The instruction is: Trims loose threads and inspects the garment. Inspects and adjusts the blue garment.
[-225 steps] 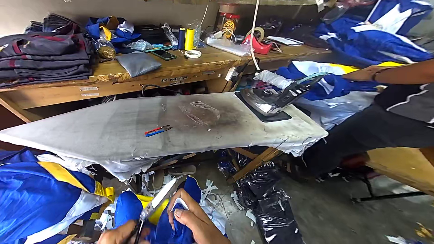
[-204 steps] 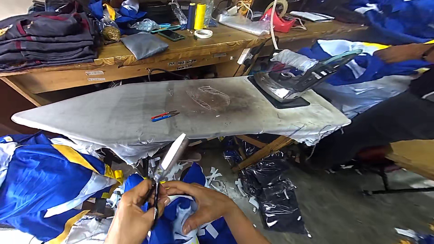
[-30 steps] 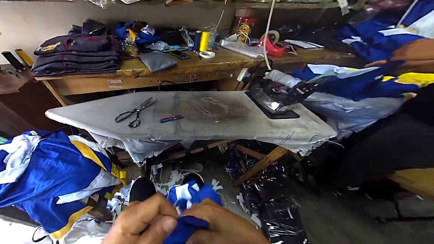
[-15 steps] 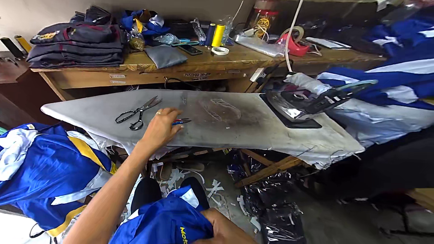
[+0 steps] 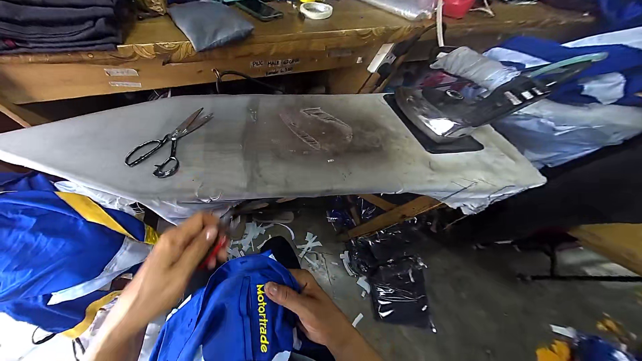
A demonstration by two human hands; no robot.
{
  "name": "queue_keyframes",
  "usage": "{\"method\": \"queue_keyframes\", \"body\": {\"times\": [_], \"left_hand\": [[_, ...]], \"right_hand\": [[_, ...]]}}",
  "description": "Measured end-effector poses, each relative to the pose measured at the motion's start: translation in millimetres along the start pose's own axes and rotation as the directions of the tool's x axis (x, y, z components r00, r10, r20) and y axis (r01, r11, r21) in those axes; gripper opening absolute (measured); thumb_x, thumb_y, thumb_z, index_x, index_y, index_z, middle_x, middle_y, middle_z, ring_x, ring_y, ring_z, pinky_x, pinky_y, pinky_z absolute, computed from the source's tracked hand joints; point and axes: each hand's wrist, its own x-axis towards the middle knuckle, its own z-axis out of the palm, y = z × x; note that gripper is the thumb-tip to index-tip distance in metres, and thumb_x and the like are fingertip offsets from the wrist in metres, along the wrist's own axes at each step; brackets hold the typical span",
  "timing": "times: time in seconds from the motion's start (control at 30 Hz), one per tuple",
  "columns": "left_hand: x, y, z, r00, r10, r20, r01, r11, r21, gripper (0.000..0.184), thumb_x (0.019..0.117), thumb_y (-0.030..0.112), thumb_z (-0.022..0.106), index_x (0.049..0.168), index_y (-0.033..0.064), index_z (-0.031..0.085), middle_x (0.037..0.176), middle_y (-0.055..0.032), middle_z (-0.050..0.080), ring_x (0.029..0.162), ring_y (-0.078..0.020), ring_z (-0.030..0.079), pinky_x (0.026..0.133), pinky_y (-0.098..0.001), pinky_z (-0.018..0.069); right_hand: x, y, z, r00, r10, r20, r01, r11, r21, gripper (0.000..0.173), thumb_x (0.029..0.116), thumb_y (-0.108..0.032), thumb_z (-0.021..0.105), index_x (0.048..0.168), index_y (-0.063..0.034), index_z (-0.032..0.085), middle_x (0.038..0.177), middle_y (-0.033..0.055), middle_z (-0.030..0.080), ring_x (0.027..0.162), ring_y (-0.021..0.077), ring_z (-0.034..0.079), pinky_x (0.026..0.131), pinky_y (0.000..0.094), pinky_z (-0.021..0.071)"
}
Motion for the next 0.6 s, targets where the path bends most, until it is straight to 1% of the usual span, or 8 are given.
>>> {"method": "queue_keyframes", "body": {"times": [0.07, 0.13, 0.17, 0.2, 0.27, 0.4, 0.5, 0.6], "left_hand": [[-43.7, 2.5, 14.8, 0.999, -0.033, -0.001, 0.033, 0.999, -0.042, 0.031, 0.1096, 0.03, 0.047, 0.12, 0.0078, 0.067, 0.089, 0.0036, 0.068, 0.07, -0.0014, 0.062, 0.06, -0.0195, 0.0544], [-73.2, 12.0, 27.4, 0.998, -0.061, 0.012, 0.062, 0.997, -0.05, 0.036, 0.1035, 0.028, 0.062, 0.128, 0.0025, 0.064, 0.09, -0.0001, 0.068, 0.072, -0.002, 0.06, 0.063, -0.0197, 0.0521], [-83.3, 15.6, 33.7, 0.997, -0.075, -0.004, 0.075, 0.996, -0.045, 0.038, 0.0993, 0.025, 0.069, 0.127, -0.0001, 0.064, 0.088, -0.0025, 0.067, 0.073, -0.004, 0.06, 0.064, -0.021, 0.0525], [-90.5, 18.1, 39.6, 0.996, -0.079, -0.029, 0.079, 0.997, -0.017, 0.037, 0.097, 0.022, 0.073, 0.124, -0.002, 0.064, 0.087, -0.0049, 0.067, 0.073, -0.0057, 0.061, 0.065, -0.0218, 0.0527], [-97.9, 21.8, 49.0, 0.993, -0.081, -0.085, 0.085, 0.995, 0.049, 0.032, 0.0963, 0.019, 0.074, 0.118, -0.0024, 0.066, 0.089, -0.0082, 0.069, 0.074, -0.0077, 0.063, 0.067, -0.0228, 0.0541], [-99.0, 22.9, 56.7, 0.987, -0.061, -0.149, 0.081, 0.988, 0.131, 0.032, 0.095, 0.02, 0.075, 0.117, -0.0015, 0.069, 0.093, -0.0101, 0.072, 0.076, -0.0085, 0.065, 0.067, -0.0233, 0.0553], [-97.3, 22.1, 58.3, 0.986, -0.02, -0.168, 0.051, 0.982, 0.179, 0.03, 0.0955, 0.021, 0.075, 0.114, -0.0013, 0.07, 0.089, -0.0095, 0.072, 0.074, -0.0085, 0.065, 0.067, -0.023, 0.0548], [-95.8, 17.0, 60.7, 0.978, 0.035, -0.204, 0.013, 0.973, 0.23, 0.028, 0.0963, 0.022, 0.074, 0.111, -0.0017, 0.072, 0.088, -0.01, 0.073, 0.076, -0.0095, 0.067, 0.07, -0.0238, 0.0556]], "right_hand": [[2.9, 2.2, 3.8, 0.999, -0.038, -0.034, 0.038, 0.999, -0.009, 0.016, 0.1031, -0.011, 0.058, 0.102, -0.0078, 0.074, 0.094, -0.0016, 0.075, 0.089, 0.0049, 0.071, 0.083, 0.0274, 0.0602], [5.0, 2.3, 8.7, 0.996, -0.064, -0.064, 0.061, 0.997, -0.044, 0.016, 0.1024, -0.01, 0.059, 0.1, -0.007, 0.074, 0.093, -0.0012, 0.075, 0.087, 0.0051, 0.071, 0.081, 0.0271, 0.0609], [5.7, 2.1, 11.7, 0.994, -0.075, -0.076, 0.071, 0.995, -0.065, 0.015, 0.1022, -0.01, 0.059, 0.1, -0.0069, 0.074, 0.092, -0.0012, 0.075, 0.086, 0.0049, 0.071, 0.08, 0.0268, 0.0609], [6.1, 1.9, 15.0, 0.992, -0.09, -0.088, 0.082, 0.993, -0.087, 0.015, 0.1018, -0.009, 0.06, 0.099, -0.007, 0.074, 0.092, -0.0014, 0.075, 0.086, 0.0044, 0.071, 0.08, 0.0263, 0.0606], [6.0, 0.7, 21.2, 0.988, -0.119, -0.102, 0.106, 0.986, -0.125, 0.014, 0.1016, -0.009, 0.06, 0.099, -0.0068, 0.074, 0.091, -0.0017, 0.075, 0.086, 0.0037, 0.071, 0.08, 0.0252, 0.0601], [5.0, 0.3, 28.6, 0.98, -0.173, -0.096, 0.155, 0.972, -0.176, 0.014, 0.1021, -0.01, 0.059, 0.102, -0.0075, 0.073, 0.094, -0.0028, 0.075, 0.089, 0.0025, 0.071, 0.082, 0.0237, 0.0596], [4.5, 0.7, 29.7, 0.973, -0.21, -0.1, 0.187, 0.961, -0.204, 0.014, 0.1021, -0.01, 0.059, 0.102, -0.0083, 0.073, 0.094, -0.0036, 0.075, 0.089, 0.0016, 0.07, 0.082, 0.0224, 0.0591], [4.8, 1.9, 30.3, 0.964, -0.244, -0.107, 0.215, 0.948, -0.233, 0.014, 0.1023, -0.01, 0.059, 0.102, -0.0091, 0.073, 0.094, -0.0038, 0.075, 0.089, 0.0011, 0.07, 0.082, 0.0223, 0.0591]]}}
